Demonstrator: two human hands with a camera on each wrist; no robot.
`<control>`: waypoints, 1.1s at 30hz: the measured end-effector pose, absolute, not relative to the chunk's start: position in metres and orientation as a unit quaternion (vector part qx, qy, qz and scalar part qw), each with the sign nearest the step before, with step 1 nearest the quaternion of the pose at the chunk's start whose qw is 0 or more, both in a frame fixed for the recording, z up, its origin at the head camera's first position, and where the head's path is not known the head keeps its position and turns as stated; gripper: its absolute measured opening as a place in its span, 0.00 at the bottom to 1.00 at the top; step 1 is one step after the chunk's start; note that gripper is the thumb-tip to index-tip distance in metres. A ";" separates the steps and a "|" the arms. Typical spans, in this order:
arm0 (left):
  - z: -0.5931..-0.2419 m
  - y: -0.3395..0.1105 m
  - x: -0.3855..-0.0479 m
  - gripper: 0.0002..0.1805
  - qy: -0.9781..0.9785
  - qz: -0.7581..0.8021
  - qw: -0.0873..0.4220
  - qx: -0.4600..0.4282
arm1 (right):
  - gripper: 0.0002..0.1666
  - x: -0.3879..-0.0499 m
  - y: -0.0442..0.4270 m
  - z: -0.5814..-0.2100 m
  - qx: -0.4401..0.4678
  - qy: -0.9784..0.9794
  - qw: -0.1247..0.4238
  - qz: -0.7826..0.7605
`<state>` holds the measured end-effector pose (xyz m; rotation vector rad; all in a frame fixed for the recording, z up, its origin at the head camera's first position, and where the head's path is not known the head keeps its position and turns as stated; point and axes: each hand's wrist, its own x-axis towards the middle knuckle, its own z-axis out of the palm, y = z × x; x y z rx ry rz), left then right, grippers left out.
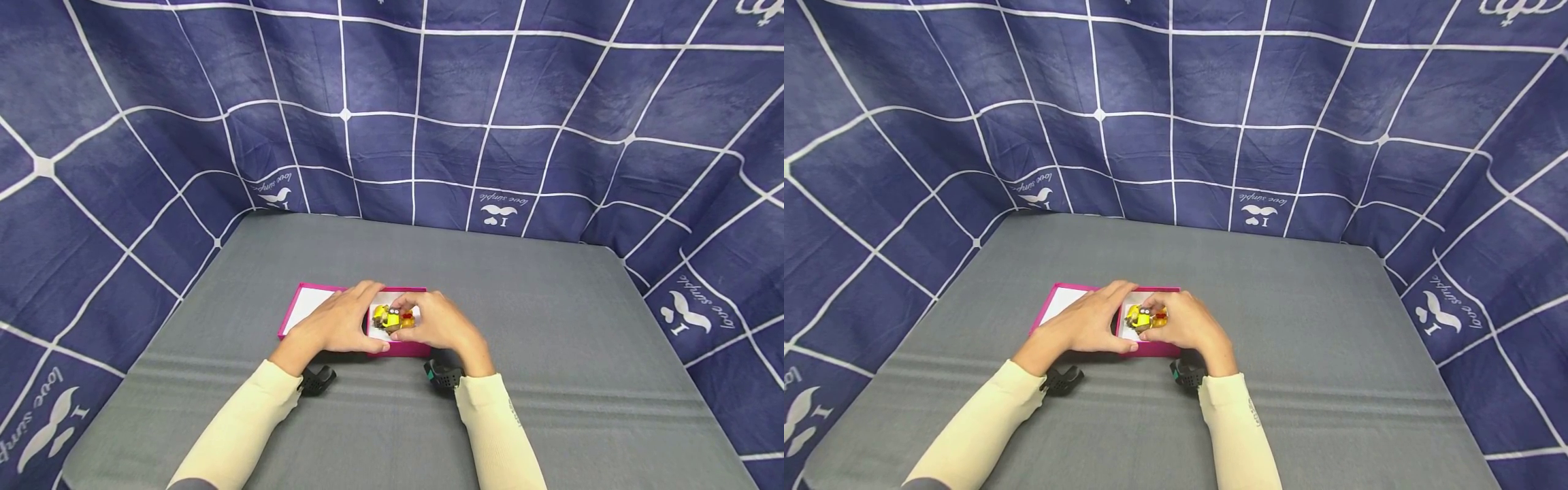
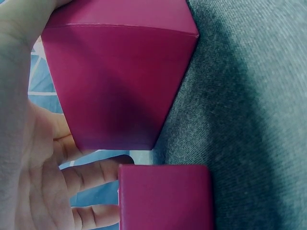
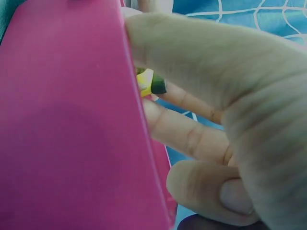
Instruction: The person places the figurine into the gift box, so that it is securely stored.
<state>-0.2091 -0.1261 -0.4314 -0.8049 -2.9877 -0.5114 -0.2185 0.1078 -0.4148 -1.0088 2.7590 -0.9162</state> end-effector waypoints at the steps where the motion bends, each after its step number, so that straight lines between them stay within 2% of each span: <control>1: -0.431 -0.126 -0.209 0.60 -0.953 -0.163 0.001 -0.256 | 0.26 -0.218 0.108 -0.415 -0.331 0.894 0.034 -0.300; 19: -0.432 -0.126 -0.209 0.60 -0.953 -0.164 0.003 -0.254 | 0.22 -0.220 0.105 -0.421 -0.359 0.888 0.034 -0.287; 33: -0.434 -0.126 -0.210 0.60 -0.953 -0.166 0.004 -0.255 | 0.21 -0.221 0.102 -0.425 -0.335 0.901 0.039 -0.273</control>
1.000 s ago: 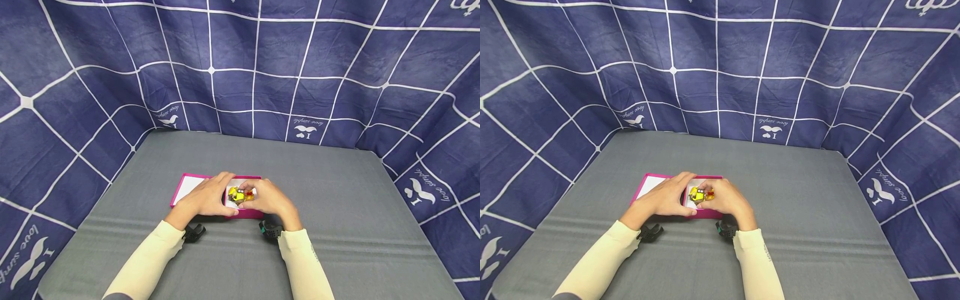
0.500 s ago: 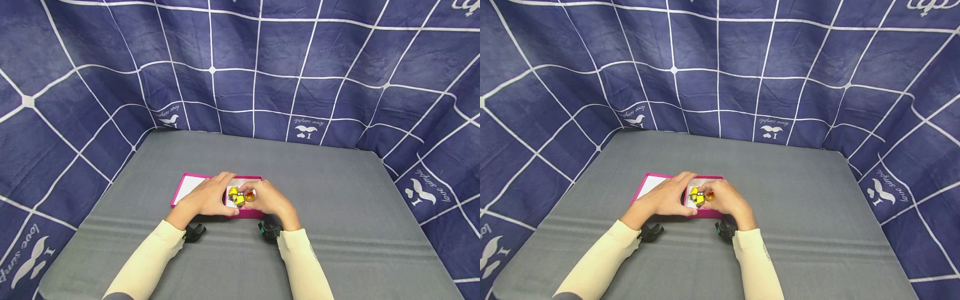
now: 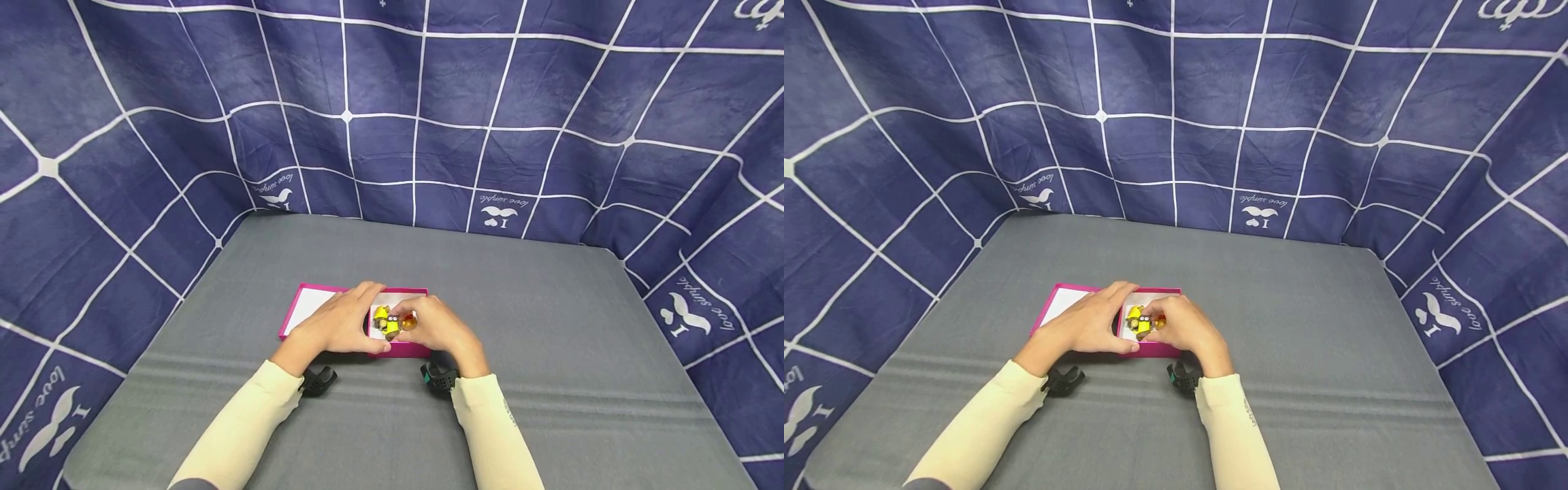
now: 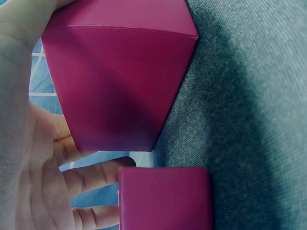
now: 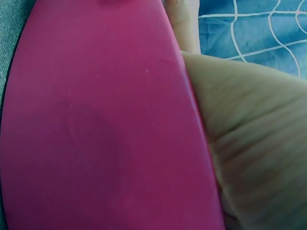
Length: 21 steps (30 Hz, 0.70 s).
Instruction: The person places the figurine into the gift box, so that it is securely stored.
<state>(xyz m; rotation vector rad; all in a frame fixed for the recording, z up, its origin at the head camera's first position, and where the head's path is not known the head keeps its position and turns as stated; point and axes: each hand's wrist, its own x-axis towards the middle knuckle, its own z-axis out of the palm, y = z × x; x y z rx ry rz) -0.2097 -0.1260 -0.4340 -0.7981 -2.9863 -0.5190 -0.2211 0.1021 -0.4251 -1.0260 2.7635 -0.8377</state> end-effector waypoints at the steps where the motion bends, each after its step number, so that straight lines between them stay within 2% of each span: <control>1: -0.434 -0.126 -0.210 0.60 -0.953 -0.166 0.004 -0.254 | 0.21 -0.221 0.102 -0.425 -0.333 0.902 0.039 -0.272; 21: -0.435 -0.125 -0.210 0.60 -0.954 -0.163 0.001 -0.252 | 0.21 -0.218 0.095 -0.423 -0.295 0.918 0.029 -0.263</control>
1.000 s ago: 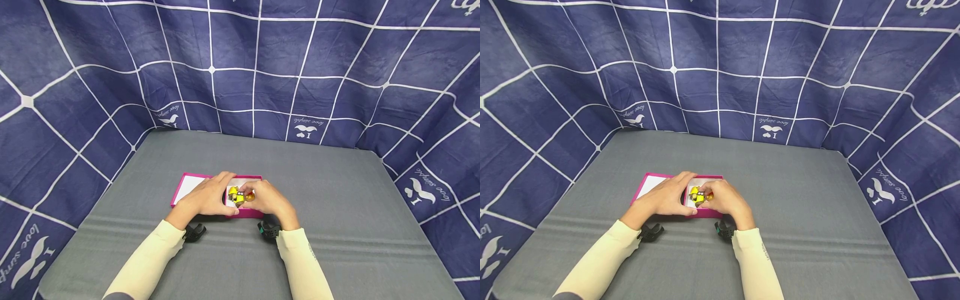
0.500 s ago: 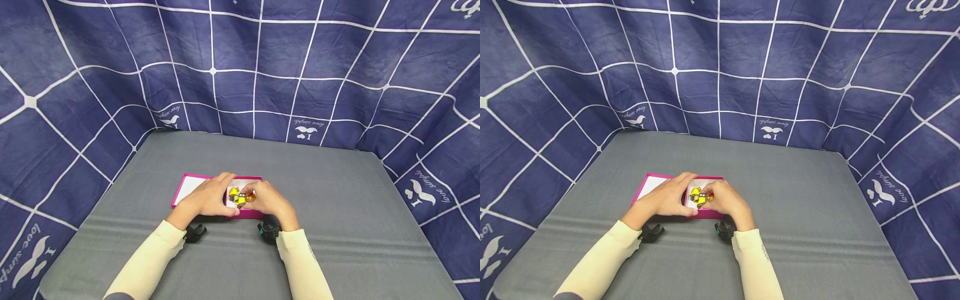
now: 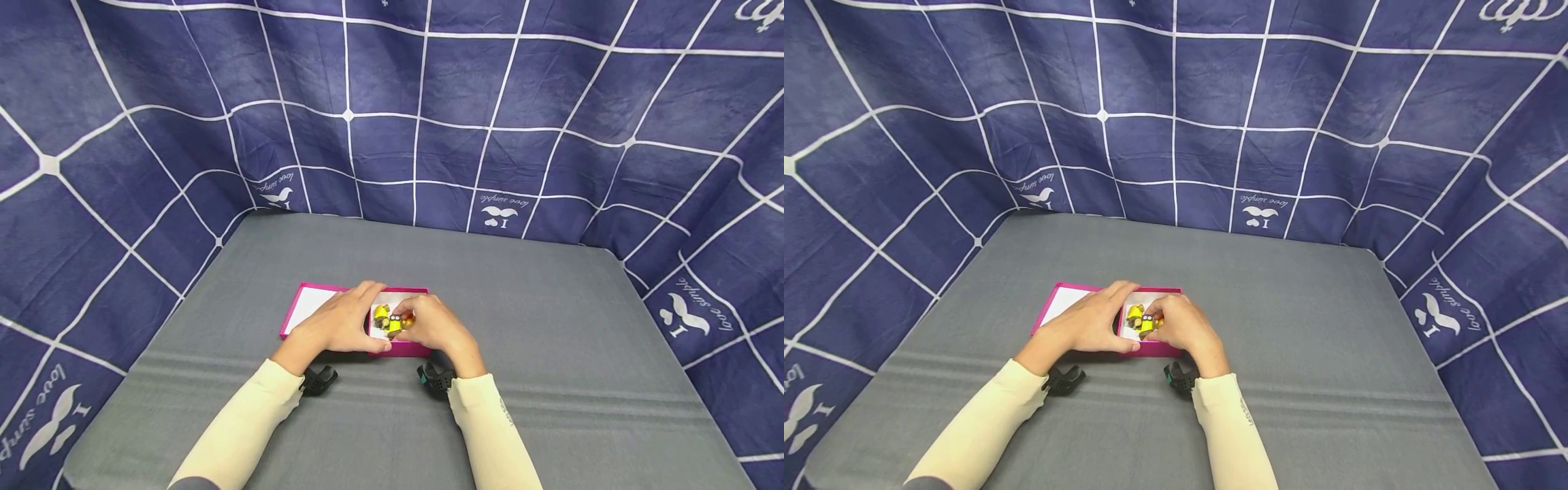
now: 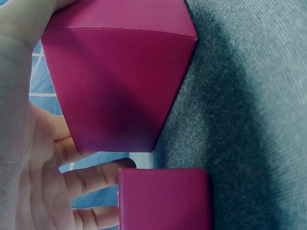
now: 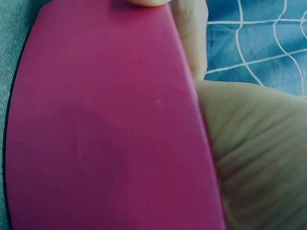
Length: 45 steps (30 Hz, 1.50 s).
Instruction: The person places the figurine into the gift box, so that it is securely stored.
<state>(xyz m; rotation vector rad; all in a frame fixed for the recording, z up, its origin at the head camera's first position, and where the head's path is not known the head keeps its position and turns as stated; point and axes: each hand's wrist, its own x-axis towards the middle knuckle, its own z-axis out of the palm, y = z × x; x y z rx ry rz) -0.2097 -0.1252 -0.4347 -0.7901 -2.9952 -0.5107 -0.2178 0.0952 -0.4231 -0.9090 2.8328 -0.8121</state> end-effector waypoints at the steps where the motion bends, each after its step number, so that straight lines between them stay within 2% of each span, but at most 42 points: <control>1: -0.435 -0.125 -0.210 0.60 -0.954 -0.164 0.001 -0.252 | 0.20 -0.218 0.095 -0.423 -0.292 0.919 0.030 -0.263; 45: -0.435 -0.126 -0.209 0.60 -0.951 -0.176 -0.001 -0.255 | 0.19 -0.218 0.090 -0.426 -0.247 0.938 0.030 -0.241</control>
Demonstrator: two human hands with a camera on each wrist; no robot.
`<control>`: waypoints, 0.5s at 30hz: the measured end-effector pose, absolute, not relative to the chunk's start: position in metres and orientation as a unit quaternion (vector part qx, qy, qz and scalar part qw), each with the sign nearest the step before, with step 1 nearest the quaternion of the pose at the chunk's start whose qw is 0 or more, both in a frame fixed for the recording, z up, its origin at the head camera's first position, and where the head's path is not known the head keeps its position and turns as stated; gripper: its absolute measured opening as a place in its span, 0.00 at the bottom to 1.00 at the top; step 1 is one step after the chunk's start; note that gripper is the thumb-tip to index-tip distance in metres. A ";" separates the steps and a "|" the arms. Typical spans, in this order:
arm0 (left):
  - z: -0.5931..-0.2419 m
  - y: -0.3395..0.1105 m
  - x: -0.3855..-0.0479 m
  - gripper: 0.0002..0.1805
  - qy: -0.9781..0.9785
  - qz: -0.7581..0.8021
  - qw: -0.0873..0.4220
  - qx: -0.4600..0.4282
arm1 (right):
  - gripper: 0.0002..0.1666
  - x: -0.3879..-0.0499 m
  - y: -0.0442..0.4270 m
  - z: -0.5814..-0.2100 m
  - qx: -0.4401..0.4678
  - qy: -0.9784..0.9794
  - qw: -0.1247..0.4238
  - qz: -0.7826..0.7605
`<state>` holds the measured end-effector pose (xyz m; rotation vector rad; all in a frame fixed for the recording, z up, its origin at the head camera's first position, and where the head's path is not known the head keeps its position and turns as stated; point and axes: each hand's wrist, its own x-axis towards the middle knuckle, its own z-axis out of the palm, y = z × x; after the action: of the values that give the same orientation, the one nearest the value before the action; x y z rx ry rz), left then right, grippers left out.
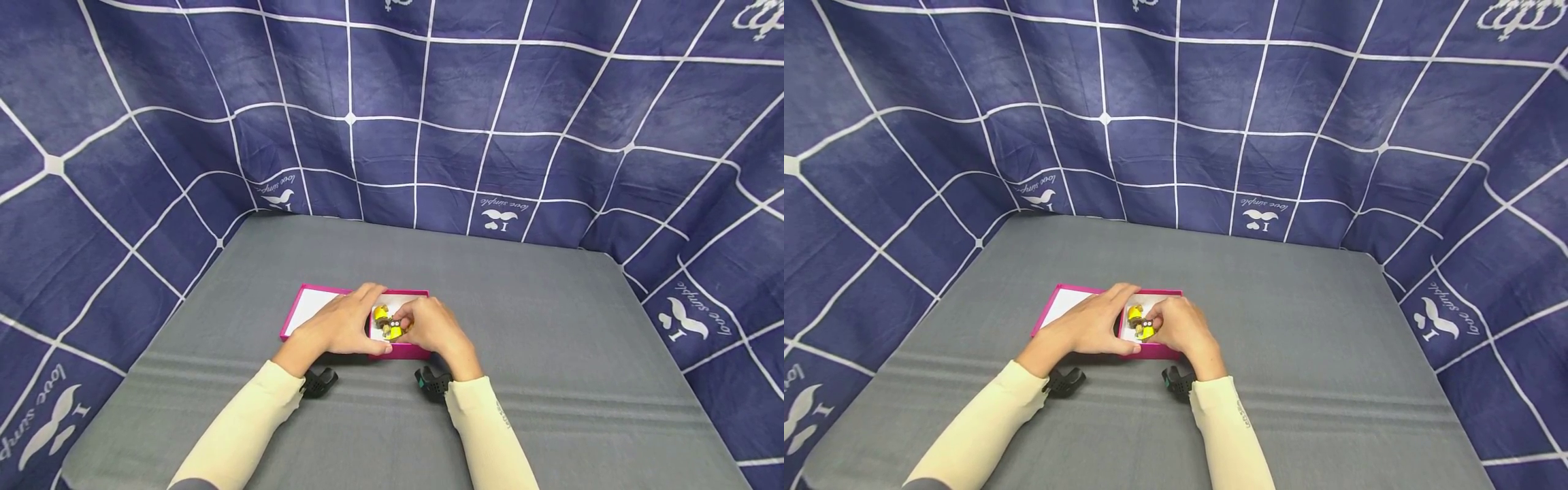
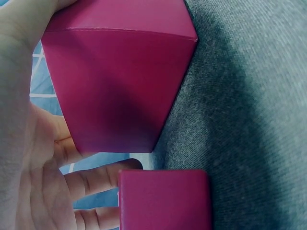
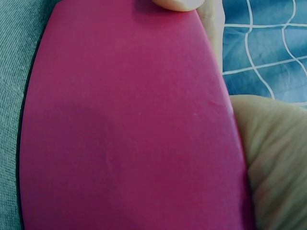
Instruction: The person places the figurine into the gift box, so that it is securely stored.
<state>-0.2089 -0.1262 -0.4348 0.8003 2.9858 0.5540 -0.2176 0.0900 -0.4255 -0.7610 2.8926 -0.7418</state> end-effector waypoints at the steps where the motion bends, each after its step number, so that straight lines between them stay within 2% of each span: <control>1: -0.434 -0.126 -0.209 0.60 0.951 0.176 0.001 0.255 | 0.19 -0.218 0.090 -0.426 -0.246 0.939 0.030 -0.240; 15: -0.433 -0.126 -0.209 0.60 0.950 0.177 0.005 0.257 | 0.19 -0.218 0.091 -0.427 -0.251 0.937 0.025 -0.240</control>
<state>-0.2088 -0.1260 -0.4334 0.8033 2.9754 0.5541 -0.2183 0.0910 -0.4273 -0.7768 2.8981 -0.7433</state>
